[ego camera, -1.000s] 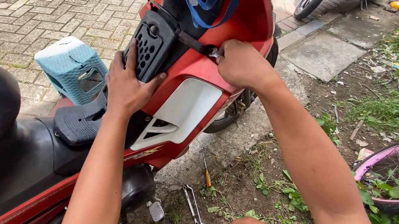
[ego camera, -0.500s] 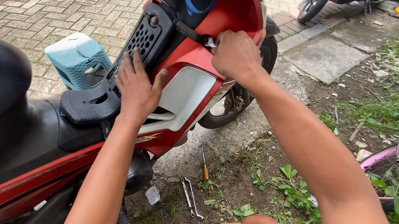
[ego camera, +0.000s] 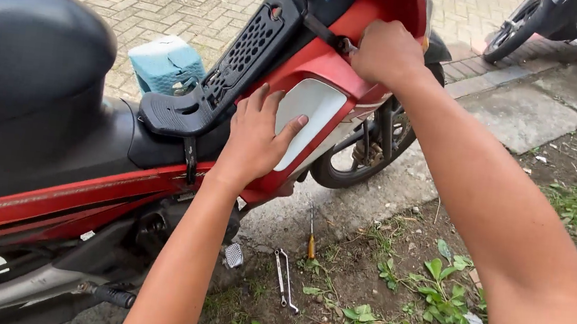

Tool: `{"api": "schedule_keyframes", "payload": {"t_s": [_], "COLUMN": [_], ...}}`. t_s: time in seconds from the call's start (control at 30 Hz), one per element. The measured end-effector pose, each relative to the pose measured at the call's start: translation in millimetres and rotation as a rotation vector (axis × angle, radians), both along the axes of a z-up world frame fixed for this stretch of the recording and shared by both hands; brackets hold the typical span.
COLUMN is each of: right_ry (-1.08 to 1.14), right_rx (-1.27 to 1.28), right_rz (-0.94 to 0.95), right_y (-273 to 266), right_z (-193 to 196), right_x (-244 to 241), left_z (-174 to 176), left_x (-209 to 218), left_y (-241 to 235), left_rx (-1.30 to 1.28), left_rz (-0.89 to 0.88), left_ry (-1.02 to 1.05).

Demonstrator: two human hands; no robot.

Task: The person uses a wrench to tighten a bolt on the side panel of a red motorcycle. They then remove a black plastic floor mat from the footrest area and place it on the seat.

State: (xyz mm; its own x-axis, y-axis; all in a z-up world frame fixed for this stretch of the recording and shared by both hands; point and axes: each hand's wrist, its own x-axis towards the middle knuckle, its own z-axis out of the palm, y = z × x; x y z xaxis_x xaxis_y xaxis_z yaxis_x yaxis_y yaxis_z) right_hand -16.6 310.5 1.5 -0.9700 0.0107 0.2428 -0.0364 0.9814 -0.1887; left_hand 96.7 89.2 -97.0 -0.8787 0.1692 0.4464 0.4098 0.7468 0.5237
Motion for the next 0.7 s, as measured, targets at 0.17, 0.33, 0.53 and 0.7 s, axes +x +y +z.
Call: {"api": "schedule_keyframes", "payload": {"t_s": [0.17,0.33,0.53,0.7], "right_ry": [-0.003,0.036,-0.027,-0.08], "right_rx": [-0.176,-0.181,-0.156,-0.204], "right_rz": [0.056,0.051,0.056,-0.033], "right_y": [4.1,1.1,1.5,-5.3], "right_z": [-3.5,-9.3,-3.1,5.9], "right_x": [-3.4,-12.2,-11.5,2.9], "left_z": [3.1,-24.8,-31.4,-29.4], "left_x": [0.3,-25.3,-38.4,-43.4], "left_y": [16.2,39.3,54.7,60.7], "left_rx": [0.079,0.124,0.191,0.353], "left_rz": [-0.066,-0.115,-0.161,-0.166], "left_ry": [0.096,0.272,0.284,0.202]}}
